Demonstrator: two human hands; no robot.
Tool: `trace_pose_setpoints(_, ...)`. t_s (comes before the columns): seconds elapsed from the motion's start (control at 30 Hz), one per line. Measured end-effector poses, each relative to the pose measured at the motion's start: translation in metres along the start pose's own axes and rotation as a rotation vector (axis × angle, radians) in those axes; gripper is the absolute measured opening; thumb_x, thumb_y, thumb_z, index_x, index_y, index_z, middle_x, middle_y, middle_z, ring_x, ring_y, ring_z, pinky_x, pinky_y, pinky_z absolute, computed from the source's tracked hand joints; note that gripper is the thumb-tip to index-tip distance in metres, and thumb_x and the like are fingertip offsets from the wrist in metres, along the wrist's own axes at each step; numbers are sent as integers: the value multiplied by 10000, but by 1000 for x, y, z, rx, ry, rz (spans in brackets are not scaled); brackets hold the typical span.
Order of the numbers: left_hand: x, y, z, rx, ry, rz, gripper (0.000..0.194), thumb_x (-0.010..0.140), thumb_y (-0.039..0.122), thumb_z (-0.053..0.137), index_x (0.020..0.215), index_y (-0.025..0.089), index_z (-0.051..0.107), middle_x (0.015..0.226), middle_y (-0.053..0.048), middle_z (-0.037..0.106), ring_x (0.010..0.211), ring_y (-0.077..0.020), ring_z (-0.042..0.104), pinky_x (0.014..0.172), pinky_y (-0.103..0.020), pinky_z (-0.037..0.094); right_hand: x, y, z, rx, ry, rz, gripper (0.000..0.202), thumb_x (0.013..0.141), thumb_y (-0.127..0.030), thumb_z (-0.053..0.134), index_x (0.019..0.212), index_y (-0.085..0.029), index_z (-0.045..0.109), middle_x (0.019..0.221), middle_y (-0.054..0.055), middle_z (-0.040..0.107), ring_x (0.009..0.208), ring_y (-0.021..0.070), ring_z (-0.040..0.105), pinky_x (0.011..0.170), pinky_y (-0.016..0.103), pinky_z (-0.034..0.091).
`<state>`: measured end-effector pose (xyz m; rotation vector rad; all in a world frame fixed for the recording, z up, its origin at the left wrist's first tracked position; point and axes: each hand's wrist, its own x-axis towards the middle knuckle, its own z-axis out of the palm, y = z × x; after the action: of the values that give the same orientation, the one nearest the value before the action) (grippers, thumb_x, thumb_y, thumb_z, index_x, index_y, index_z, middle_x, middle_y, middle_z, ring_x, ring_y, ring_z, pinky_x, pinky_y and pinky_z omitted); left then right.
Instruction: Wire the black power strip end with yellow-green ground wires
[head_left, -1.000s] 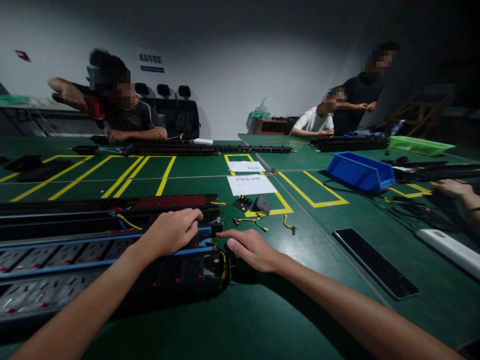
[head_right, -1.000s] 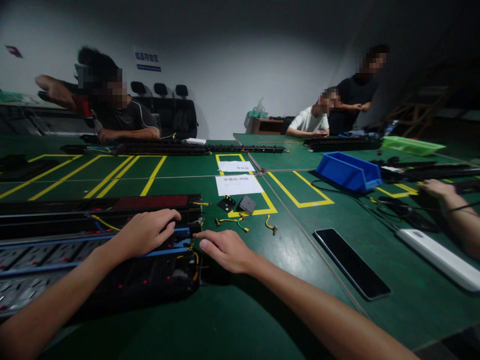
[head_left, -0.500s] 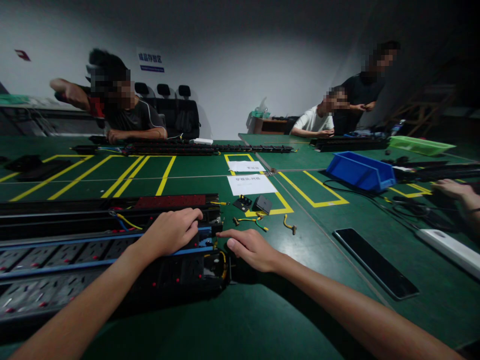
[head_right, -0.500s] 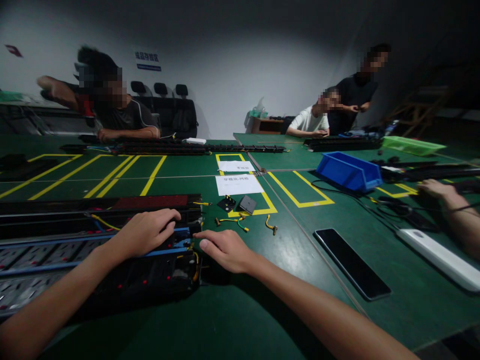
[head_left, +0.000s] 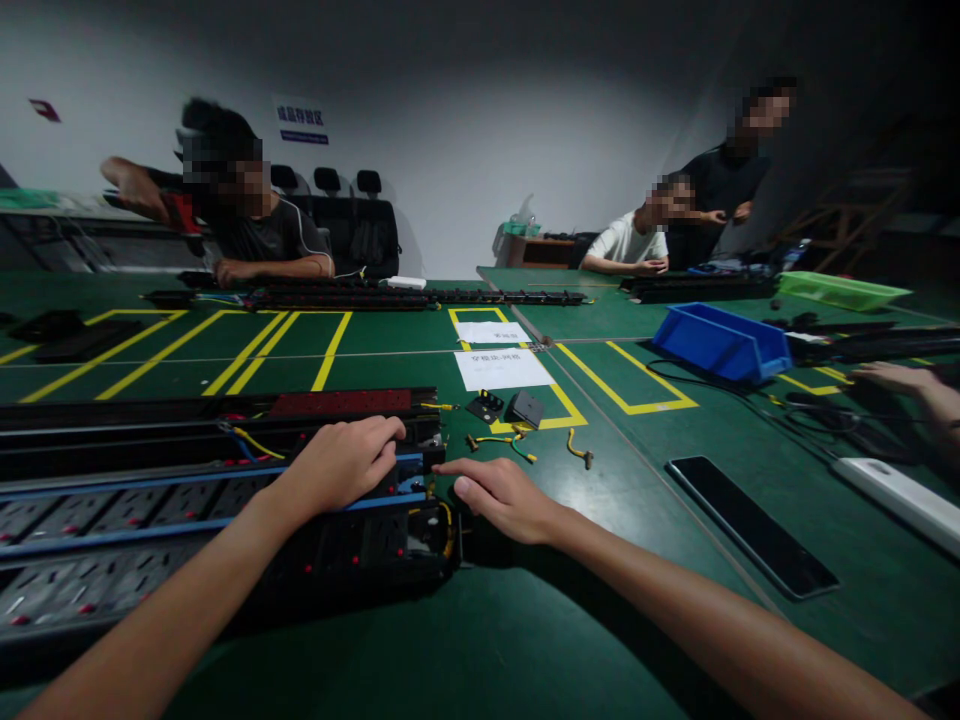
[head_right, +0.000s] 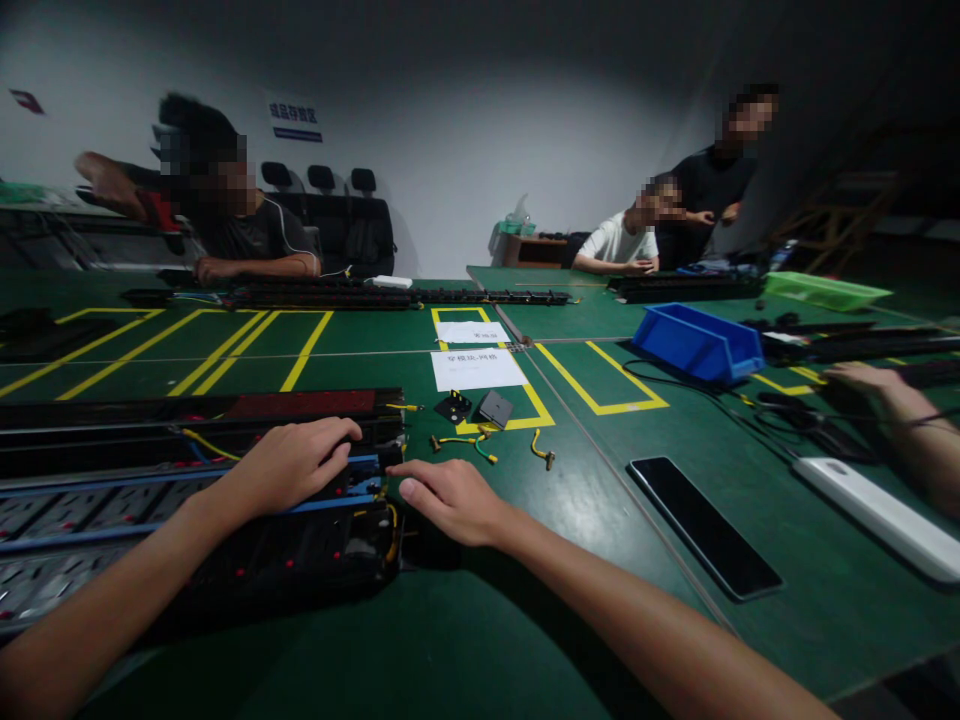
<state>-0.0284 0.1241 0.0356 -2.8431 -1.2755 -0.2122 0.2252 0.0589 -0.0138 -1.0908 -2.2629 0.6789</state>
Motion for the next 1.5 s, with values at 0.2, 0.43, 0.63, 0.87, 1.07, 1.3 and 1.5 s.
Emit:
trace_pose_setpoints(0.2,-1,-1,1,0,13,8,272,962,284,388,1110,231,611,1082,-66,719,934,-254,704,768,-366,519,0,0,0,0,1,-2,499,1076,-476,303,1322,-181,621,807,45,706,696,165,635,696,288,424)
trace_pose_setpoints(0.43,-1,-2,1,2,0,7,276,964,280,382,1118,229,606,1100,-67,717,958,-266,704,787,-386,523,0,-1,0,10,7,-3,501,1074,-482,305,1318,-187,628,801,44,707,690,164,634,694,286,424)
trace_pose_setpoints(0.63,-1,-1,0,-15,5,3,283,953,282,392,1110,229,621,1090,-73,720,950,-268,706,785,-389,530,0,0,0,7,5,6,507,1074,-493,300,1317,-191,628,794,41,706,699,169,641,696,286,429)
trace_pose_setpoints(0.87,-2,-1,1,-1,4,1,278,961,281,382,1113,231,610,1102,-68,716,956,-266,704,787,-387,528,0,-1,0,10,0,5,504,1074,-482,303,1328,-186,622,817,49,712,715,172,644,707,291,429)
trace_pose_setpoints(1.07,-2,0,0,20,-10,-3,267,969,283,379,1119,237,595,1099,-61,711,964,-268,702,779,-384,522,-1,1,1,8,1,1,498,1075,-470,307,1332,-174,614,815,51,711,712,175,645,701,292,427)
trace_pose_setpoints(1.3,-1,0,-1,18,-14,-1,265,970,281,379,1121,238,592,1102,-53,707,966,-272,701,780,-392,524,-1,1,1,4,11,-2,491,1075,-467,312,1321,-176,621,786,42,703,686,167,634,688,286,420)
trace_pose_setpoints(1.5,-2,-1,0,24,-15,-4,261,971,276,377,1122,237,587,1103,-50,709,975,-265,701,797,-388,524,-1,1,2,11,9,-5,505,1073,-476,309,1320,-168,624,798,49,706,682,168,635,688,287,416)
